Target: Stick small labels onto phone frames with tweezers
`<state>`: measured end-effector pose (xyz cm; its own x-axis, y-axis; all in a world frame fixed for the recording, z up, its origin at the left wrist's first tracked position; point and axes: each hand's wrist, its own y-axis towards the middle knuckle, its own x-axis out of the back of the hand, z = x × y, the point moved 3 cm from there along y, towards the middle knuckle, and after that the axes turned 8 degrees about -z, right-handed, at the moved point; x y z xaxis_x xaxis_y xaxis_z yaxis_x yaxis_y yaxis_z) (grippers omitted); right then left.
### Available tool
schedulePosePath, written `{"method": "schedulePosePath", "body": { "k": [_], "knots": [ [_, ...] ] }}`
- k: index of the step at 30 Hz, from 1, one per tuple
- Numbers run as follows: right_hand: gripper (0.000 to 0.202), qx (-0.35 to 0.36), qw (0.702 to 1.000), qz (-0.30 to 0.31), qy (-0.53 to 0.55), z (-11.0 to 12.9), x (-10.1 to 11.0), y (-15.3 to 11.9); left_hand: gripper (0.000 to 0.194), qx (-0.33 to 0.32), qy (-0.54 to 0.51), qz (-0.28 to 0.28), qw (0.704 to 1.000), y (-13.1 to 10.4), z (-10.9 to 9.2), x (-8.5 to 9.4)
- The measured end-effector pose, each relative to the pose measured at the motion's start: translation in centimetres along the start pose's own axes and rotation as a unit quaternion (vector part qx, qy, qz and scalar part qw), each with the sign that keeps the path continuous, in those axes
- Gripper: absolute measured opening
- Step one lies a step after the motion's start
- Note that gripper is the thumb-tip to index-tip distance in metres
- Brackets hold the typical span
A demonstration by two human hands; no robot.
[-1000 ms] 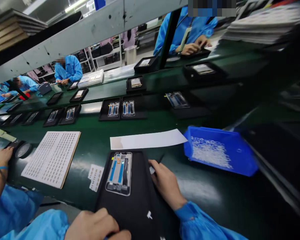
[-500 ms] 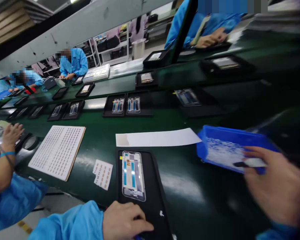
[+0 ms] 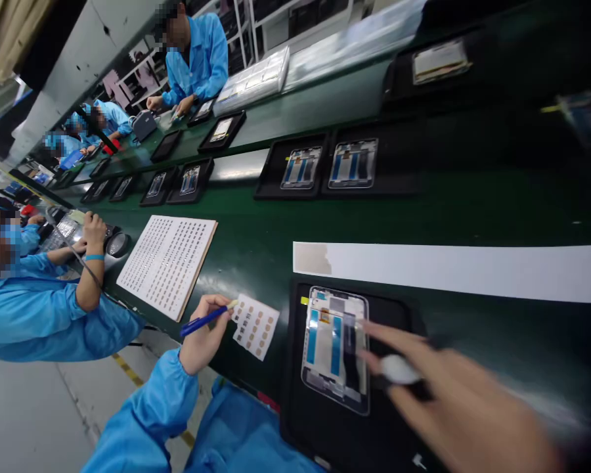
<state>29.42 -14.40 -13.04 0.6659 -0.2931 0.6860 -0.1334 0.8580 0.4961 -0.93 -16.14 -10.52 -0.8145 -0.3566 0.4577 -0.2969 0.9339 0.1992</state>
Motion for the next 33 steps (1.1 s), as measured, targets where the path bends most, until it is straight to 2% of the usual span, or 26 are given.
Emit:
{"method": "schedulePosePath", "body": {
  "k": [1, 3, 5, 7, 10, 13, 16, 18, 21, 23, 25, 26, 28, 33],
  "knots": [
    [0.036, 0.065, 0.997, 0.026, 0.035, 2.0, -1.3, 0.4, 0.012, -0.012, 0.022, 0.010, 1.000, -0.1, 0.2, -0.1],
    [0.043, 0.151, 0.985, 0.057, 0.066, 5.5, -3.7, 1.1, 0.008, -0.039, 0.081, 0.026, 0.996, -0.2, 0.6, 0.0],
    [0.048, 0.192, 0.977, 0.072, 0.063, 8.2, -5.9, 1.5, 0.010, -0.061, 0.141, 0.043, 0.987, -0.4, 0.8, 0.2],
    [0.051, 0.213, 0.972, 0.088, 0.054, 9.7, -7.8, 1.5, 0.011, -0.074, 0.184, 0.057, 0.979, -0.6, 1.1, 0.2],
    [0.054, 0.214, 0.969, 0.113, 0.042, 10.0, -9.8, 1.0, 0.013, -0.091, 0.200, 0.066, 0.973, -0.7, 1.5, 0.1],
    [0.056, 0.217, 0.969, 0.117, 0.028, 9.5, -10.7, 0.5, 0.012, -0.084, 0.161, 0.062, 0.981, -0.7, 1.9, 0.1],
    [0.058, 0.220, 0.967, 0.125, 0.019, 9.3, -10.8, 0.4, 0.009, -0.006, 0.064, 0.013, 0.998, -0.4, 2.2, 0.6],
    [0.057, 0.210, 0.967, 0.139, 0.026, 9.2, -10.7, 0.9, 0.015, 0.061, -0.025, -0.033, 0.997, 0.0, 2.1, 1.0],
    [0.053, 0.151, 0.970, 0.164, 0.095, 8.9, -9.9, 2.0, 0.030, 0.124, -0.122, -0.064, 0.983, 0.6, 1.3, 1.0],
    [0.040, 0.044, 0.967, 0.173, 0.179, 8.4, -9.0, 2.9, 0.035, 0.142, -0.159, -0.062, 0.975, 0.8, 0.4, 0.4],
    [0.021, -0.085, 0.948, 0.149, 0.267, 7.8, -7.8, 3.4, 0.036, 0.138, -0.189, -0.056, 0.971, 0.7, -0.5, -0.6],
    [0.014, -0.139, 0.934, 0.126, 0.306, 7.6, -7.2, 3.5, 0.035, 0.128, -0.200, -0.055, 0.970, 0.6, -1.0, -1.2],
    [0.012, -0.210, 0.904, 0.072, 0.365, 7.3, -6.3, 3.5, 0.032, 0.090, -0.211, -0.053, 0.972, 0.3, -2.1, -2.3],
    [0.018, -0.284, 0.859, -0.032, 0.424, 6.8, -5.2, 3.4, 0.019, -0.080, -0.167, -0.061, 0.981, 0.0, -4.8, -4.1]
  ]
}}
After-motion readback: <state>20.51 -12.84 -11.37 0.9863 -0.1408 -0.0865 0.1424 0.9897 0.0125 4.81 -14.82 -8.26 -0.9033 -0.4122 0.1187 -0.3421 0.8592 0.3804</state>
